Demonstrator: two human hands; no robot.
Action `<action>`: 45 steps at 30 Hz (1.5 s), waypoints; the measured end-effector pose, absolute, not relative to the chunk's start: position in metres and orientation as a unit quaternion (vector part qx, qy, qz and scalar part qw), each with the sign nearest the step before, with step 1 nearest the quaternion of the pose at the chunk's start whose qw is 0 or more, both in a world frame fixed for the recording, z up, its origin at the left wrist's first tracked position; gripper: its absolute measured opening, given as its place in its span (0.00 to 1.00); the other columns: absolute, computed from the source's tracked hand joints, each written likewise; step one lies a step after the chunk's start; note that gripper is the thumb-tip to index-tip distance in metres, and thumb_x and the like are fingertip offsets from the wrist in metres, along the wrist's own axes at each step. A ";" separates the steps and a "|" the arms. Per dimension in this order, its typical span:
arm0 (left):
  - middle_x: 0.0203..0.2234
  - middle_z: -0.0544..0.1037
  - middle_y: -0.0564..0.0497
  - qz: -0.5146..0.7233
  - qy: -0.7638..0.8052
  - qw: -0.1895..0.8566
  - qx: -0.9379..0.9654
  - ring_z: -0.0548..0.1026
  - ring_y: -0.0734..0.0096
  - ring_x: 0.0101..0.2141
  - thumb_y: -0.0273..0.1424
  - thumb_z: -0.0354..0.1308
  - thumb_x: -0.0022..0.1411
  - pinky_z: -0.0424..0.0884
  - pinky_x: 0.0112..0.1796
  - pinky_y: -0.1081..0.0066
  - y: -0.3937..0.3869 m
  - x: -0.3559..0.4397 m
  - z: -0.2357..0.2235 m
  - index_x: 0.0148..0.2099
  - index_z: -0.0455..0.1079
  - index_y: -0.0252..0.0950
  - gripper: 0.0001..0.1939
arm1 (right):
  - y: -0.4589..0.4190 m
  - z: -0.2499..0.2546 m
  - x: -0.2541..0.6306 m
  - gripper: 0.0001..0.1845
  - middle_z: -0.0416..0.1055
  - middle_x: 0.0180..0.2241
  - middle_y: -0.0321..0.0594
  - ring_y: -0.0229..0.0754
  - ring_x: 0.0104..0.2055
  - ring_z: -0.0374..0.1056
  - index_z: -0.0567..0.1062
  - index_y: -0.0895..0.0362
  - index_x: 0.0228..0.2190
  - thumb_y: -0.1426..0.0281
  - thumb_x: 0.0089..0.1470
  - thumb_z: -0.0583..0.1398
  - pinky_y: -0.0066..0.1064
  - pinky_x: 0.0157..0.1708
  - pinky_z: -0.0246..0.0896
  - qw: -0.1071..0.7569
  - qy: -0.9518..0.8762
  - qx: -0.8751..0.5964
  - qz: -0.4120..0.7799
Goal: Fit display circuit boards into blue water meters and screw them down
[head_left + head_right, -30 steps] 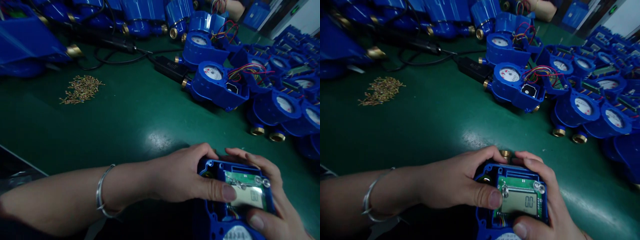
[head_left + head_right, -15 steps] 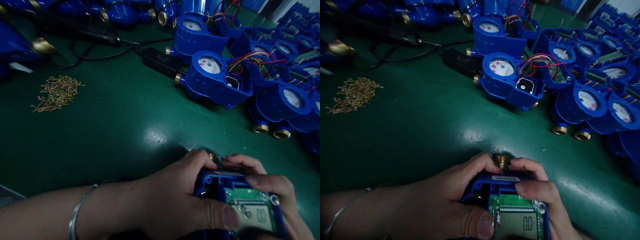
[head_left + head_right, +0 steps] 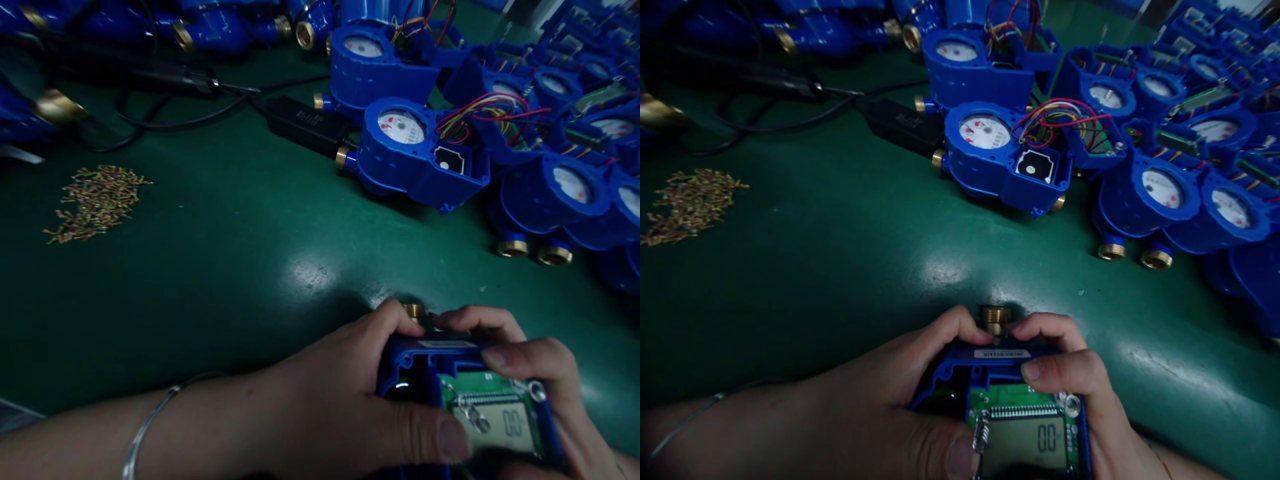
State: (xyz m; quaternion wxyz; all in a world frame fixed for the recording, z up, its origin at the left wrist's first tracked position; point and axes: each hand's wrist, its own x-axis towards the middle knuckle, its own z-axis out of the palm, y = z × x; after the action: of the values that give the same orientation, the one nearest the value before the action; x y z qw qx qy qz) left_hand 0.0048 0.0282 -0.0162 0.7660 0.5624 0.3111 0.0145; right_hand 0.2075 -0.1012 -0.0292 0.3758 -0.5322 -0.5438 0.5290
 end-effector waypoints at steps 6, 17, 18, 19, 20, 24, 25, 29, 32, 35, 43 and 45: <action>0.39 0.74 0.50 -0.010 0.269 0.797 0.541 0.72 0.65 0.39 0.41 0.65 0.53 0.69 0.35 0.70 0.035 0.008 -0.016 0.46 0.62 0.37 0.22 | -0.085 -0.033 0.206 0.35 0.50 0.55 0.39 0.53 0.58 0.56 0.60 0.41 0.51 0.52 0.46 0.68 0.44 0.55 0.62 0.437 -0.548 -0.489 0.519; 0.39 0.75 0.48 -0.046 0.288 0.827 0.480 0.75 0.66 0.36 0.40 0.66 0.54 0.70 0.34 0.70 0.038 0.011 -0.014 0.46 0.60 0.38 0.23 | -0.115 -0.035 0.241 0.48 0.52 0.61 0.44 0.48 0.63 0.52 0.47 0.47 0.63 0.64 0.50 0.68 0.45 0.62 0.51 0.425 -0.527 -0.438 0.591; 0.38 0.75 0.49 -0.041 0.296 0.827 0.476 0.75 0.67 0.36 0.39 0.67 0.54 0.70 0.34 0.71 0.037 0.012 -0.013 0.46 0.60 0.38 0.23 | -0.119 -0.038 0.241 0.46 0.53 0.61 0.44 0.48 0.64 0.52 0.48 0.47 0.63 0.65 0.51 0.67 0.46 0.63 0.50 0.439 -0.514 -0.440 0.591; 0.37 0.75 0.50 -0.036 0.302 0.828 0.472 0.75 0.69 0.35 0.39 0.67 0.54 0.70 0.33 0.72 0.036 0.012 -0.013 0.46 0.60 0.38 0.23 | -0.122 -0.041 0.240 0.44 0.53 0.61 0.44 0.47 0.64 0.51 0.49 0.47 0.62 0.66 0.52 0.67 0.46 0.63 0.50 0.456 -0.504 -0.441 0.585; 0.36 0.75 0.51 -0.031 0.305 0.829 0.468 0.75 0.70 0.34 0.39 0.67 0.54 0.70 0.33 0.74 0.035 0.012 -0.012 0.46 0.60 0.39 0.23 | -0.123 -0.044 0.238 0.43 0.53 0.61 0.44 0.47 0.64 0.52 0.50 0.47 0.62 0.66 0.53 0.66 0.46 0.63 0.50 0.474 -0.497 -0.441 0.578; 0.33 0.76 0.52 -0.027 0.303 0.830 0.467 0.76 0.72 0.30 0.38 0.65 0.55 0.69 0.30 0.76 0.032 0.014 -0.009 0.45 0.60 0.39 0.21 | -0.122 -0.047 0.230 0.39 0.56 0.59 0.43 0.45 0.61 0.56 0.52 0.47 0.61 0.66 0.54 0.65 0.45 0.61 0.55 0.517 -0.482 -0.439 0.555; 0.33 0.76 0.52 -0.025 0.303 0.829 0.469 0.76 0.72 0.30 0.38 0.65 0.55 0.70 0.30 0.76 0.032 0.014 -0.009 0.45 0.60 0.39 0.20 | -0.121 -0.046 0.228 0.39 0.57 0.59 0.43 0.45 0.60 0.57 0.53 0.48 0.61 0.65 0.54 0.65 0.44 0.61 0.56 0.518 -0.487 -0.446 0.544; 0.34 0.76 0.51 -0.030 0.302 0.827 0.474 0.76 0.71 0.32 0.38 0.66 0.55 0.71 0.31 0.76 0.033 0.014 -0.010 0.44 0.62 0.38 0.20 | -0.119 -0.039 0.228 0.38 0.57 0.59 0.44 0.46 0.61 0.56 0.55 0.52 0.60 0.62 0.54 0.65 0.43 0.62 0.55 0.493 -0.552 -0.506 0.444; 0.32 0.76 0.52 -0.015 0.299 0.830 0.470 0.75 0.73 0.29 0.37 0.66 0.54 0.70 0.30 0.76 0.033 0.014 -0.011 0.44 0.62 0.38 0.20 | -0.115 -0.031 0.232 0.39 0.54 0.60 0.47 0.48 0.64 0.51 0.56 0.55 0.60 0.63 0.52 0.66 0.43 0.63 0.53 0.477 -0.629 -0.534 0.302; 0.32 0.75 0.52 0.005 0.300 0.831 0.469 0.73 0.74 0.29 0.38 0.68 0.52 0.69 0.30 0.76 0.032 0.014 -0.014 0.43 0.63 0.37 0.21 | -0.109 -0.018 0.238 0.38 0.53 0.61 0.50 0.49 0.65 0.48 0.56 0.57 0.59 0.68 0.52 0.65 0.42 0.63 0.54 0.450 -0.701 -0.520 0.187; 0.31 0.71 0.55 0.019 0.297 0.822 0.486 0.68 0.75 0.30 0.39 0.69 0.50 0.63 0.31 0.75 0.029 0.013 -0.016 0.40 0.63 0.36 0.21 | -0.107 0.026 0.229 0.23 0.48 0.64 0.40 0.53 0.63 0.53 0.62 0.40 0.54 0.71 0.60 0.56 0.45 0.55 0.63 0.278 -0.816 -0.498 0.090; 0.29 0.70 0.56 0.025 0.297 0.814 0.499 0.66 0.76 0.29 0.40 0.68 0.52 0.62 0.30 0.76 0.029 0.013 -0.015 0.39 0.62 0.36 0.21 | -0.104 0.028 0.230 0.25 0.46 0.65 0.38 0.52 0.63 0.54 0.61 0.40 0.55 0.71 0.59 0.57 0.41 0.50 0.68 0.251 -0.818 -0.505 0.112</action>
State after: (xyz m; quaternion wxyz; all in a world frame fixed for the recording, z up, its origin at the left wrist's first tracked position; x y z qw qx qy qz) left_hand 0.0132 0.0285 -0.0147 0.8138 0.4992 0.2966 0.0247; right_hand 0.2303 -0.1036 0.0279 0.2507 -0.5054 -0.8180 0.1123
